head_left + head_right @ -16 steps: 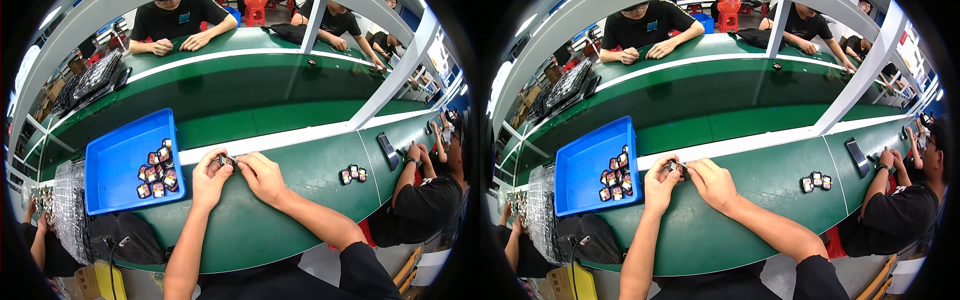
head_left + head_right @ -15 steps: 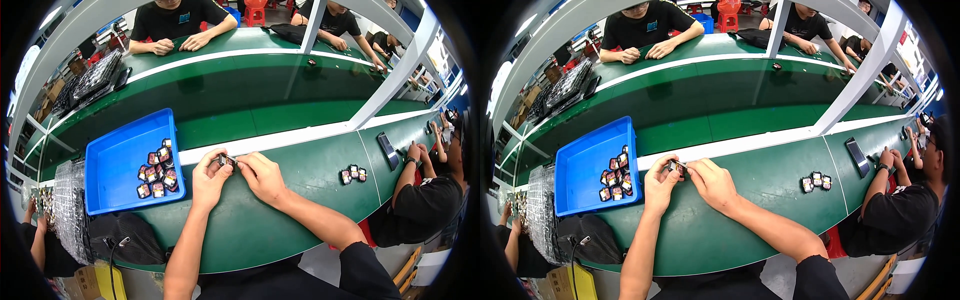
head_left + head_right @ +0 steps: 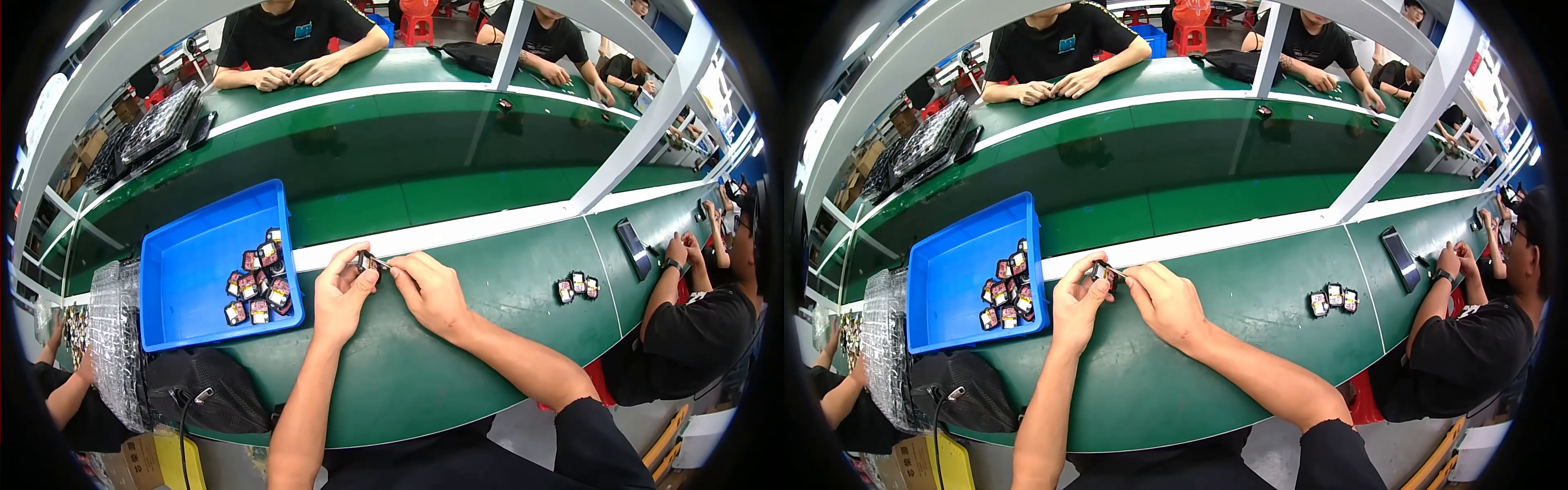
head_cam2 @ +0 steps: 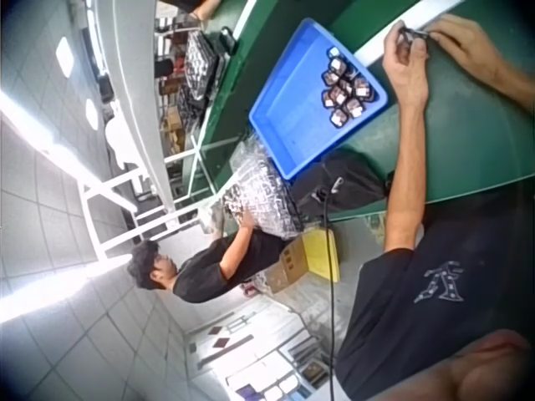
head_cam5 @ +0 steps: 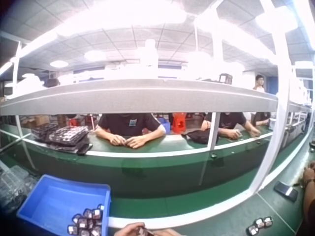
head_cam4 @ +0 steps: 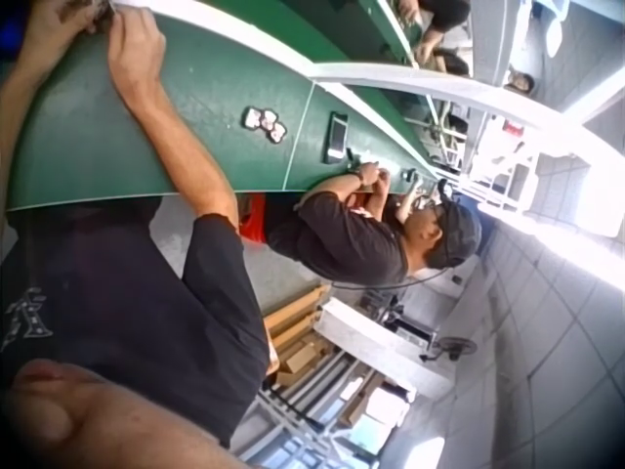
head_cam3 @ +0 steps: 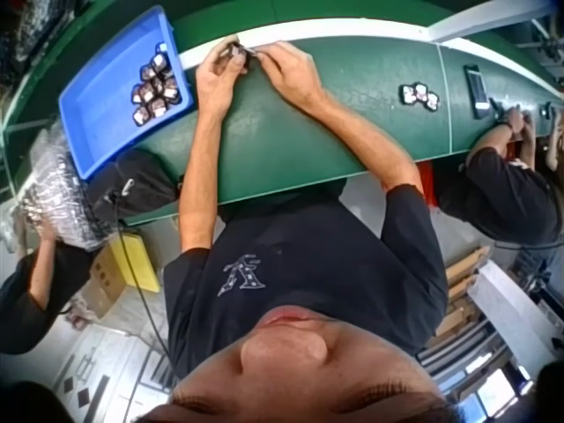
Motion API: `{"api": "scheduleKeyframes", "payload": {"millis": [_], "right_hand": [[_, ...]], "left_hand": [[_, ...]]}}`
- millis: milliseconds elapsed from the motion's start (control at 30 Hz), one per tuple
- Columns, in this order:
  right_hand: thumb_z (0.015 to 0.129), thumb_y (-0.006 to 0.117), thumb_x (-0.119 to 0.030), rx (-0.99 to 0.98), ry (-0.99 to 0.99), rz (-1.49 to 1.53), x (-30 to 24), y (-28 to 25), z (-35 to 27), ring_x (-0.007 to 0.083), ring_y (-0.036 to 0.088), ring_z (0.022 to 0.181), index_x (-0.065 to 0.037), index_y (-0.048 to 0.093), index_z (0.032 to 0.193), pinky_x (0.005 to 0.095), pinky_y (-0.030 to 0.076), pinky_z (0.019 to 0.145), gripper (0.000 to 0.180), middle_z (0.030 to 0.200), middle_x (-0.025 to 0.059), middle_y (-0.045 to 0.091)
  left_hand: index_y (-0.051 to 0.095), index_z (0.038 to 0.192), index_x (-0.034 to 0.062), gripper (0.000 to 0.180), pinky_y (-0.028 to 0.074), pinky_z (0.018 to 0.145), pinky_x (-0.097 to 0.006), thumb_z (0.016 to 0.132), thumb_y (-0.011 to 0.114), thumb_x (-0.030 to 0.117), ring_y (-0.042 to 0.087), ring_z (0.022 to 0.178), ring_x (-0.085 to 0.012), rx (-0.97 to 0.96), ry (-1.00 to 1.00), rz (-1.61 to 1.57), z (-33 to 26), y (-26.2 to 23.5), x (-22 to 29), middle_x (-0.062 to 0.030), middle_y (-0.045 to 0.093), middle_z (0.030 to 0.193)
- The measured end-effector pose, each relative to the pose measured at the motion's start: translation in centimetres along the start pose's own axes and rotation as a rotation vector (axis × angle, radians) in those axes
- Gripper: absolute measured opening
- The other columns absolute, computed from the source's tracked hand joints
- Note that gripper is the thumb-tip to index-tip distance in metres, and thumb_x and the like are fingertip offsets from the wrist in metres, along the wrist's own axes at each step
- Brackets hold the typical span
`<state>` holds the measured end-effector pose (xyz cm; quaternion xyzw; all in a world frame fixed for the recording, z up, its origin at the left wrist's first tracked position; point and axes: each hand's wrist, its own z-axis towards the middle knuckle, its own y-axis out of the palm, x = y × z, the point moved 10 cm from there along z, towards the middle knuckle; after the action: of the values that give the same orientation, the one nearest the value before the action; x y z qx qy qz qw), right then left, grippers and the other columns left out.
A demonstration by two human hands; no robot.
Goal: Assembling small electronic components at an industrial production line workbench.
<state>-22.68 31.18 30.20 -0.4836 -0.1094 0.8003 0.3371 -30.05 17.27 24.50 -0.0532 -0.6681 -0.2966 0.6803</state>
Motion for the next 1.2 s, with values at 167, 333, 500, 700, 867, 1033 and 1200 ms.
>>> {"api": "scheduleKeyframes", "payload": {"millis": [167, 333, 500, 700, 867, 1033, 1200], "right_hand": [[0.097, 0.07, -0.002, -0.003, 0.0, -0.016, -0.08, 0.05, -0.01, 0.0328, 0.071, 0.079, 0.0, 0.072, 0.108, 0.0402, 0.057, 0.069, 0.012, 0.093, 0.015, 0.071], [0.097, 0.07, -0.002, -0.009, -0.003, -0.012, 0.03, 0.07, -0.06, 0.0324, 0.071, 0.079, 0.0, 0.072, 0.109, 0.039, 0.056, 0.069, 0.012, 0.093, 0.0148, 0.071], [0.097, 0.07, -0.002, -0.004, -0.003, 0.007, 0.03, 0.01, -0.07, 0.0314, 0.07, 0.078, 0.001, 0.072, 0.109, 0.0389, 0.056, 0.068, 0.012, 0.092, 0.0147, 0.071], [0.097, 0.07, -0.002, -0.002, -0.005, 0.02, 0.08, 0.15, -0.09, 0.03, 0.069, 0.077, 0.001, 0.072, 0.109, 0.0385, 0.055, 0.068, 0.012, 0.092, 0.0145, 0.07], [0.098, 0.07, -0.001, -0.014, 0.009, 0.016, 0.1, 0.17, -0.08, 0.0298, 0.069, 0.077, 0.001, 0.072, 0.108, 0.0382, 0.054, 0.067, 0.011, 0.091, 0.0142, 0.07], [0.098, 0.07, -0.002, -0.003, 0.001, 0.031, 0.01, 0.24, -0.08, 0.0299, 0.069, 0.078, 0.001, 0.072, 0.108, 0.0382, 0.055, 0.068, 0.011, 0.091, 0.0138, 0.07], [0.098, 0.07, -0.002, 0.003, -0.016, 0.011, -0.11, 0.14, -0.13, 0.0301, 0.07, 0.078, 0.0, 0.072, 0.109, 0.0384, 0.055, 0.068, 0.011, 0.092, 0.0135, 0.07]], "left_hand": [[0.06, 0.142, -0.0028, 0.05, 0.054, 0.082, -0.027, 0.097, 0.08, 0.009, 0.06, 0.095, -0.0103, 0.008, 0.022, 0.048, 0.01, -0.27, -0.14, -0.003, 0.063, 0.112], [0.061, 0.142, -0.0026, 0.051, 0.053, 0.079, -0.026, 0.097, 0.081, 0.012, 0.061, 0.094, -0.0103, 0.0, 0.007, 0.041, -0.02, -0.15, -0.17, -0.0025, 0.063, 0.11], [0.061, 0.142, -0.0029, 0.049, 0.052, 0.076, -0.026, 0.1, 0.078, 0.016, 0.061, 0.09, -0.0112, 0.008, -0.015, 0.029, -0.04, -0.17, -0.12, -0.0044, 0.067, 0.105], [0.059, 0.143, -0.0042, 0.05, 0.053, 0.075, -0.027, 0.102, 0.075, 0.02, 0.062, 0.091, -0.0116, 0.025, -0.003, 0.003, 0.06, -0.45, -0.12, -0.0062, 0.068, 0.107], [0.059, 0.144, -0.0044, 0.051, 0.053, 0.076, -0.028, 0.102, 0.075, 0.02, 0.062, 0.093, -0.0119, 0.012, 0.006, 0.013, 0.01, -0.35, -0.1, -0.0069, 0.068, 0.108], [0.059, 0.144, -0.0042, 0.049, 0.053, 0.075, -0.027, 0.102, 0.074, 0.017, 0.063, 0.093, -0.0121, 0.007, -0.011, 0.012, -0.09, -0.45, -0.01, -0.0073, 0.069, 0.109], [0.061, 0.142, -0.0042, 0.052, 0.053, 0.073, -0.027, 0.102, 0.075, 0.026, 0.063, 0.09, -0.0121, 0.019, -0.018, -0.015, 0.04, -0.5, -0.2, -0.0078, 0.07, 0.108]]}}
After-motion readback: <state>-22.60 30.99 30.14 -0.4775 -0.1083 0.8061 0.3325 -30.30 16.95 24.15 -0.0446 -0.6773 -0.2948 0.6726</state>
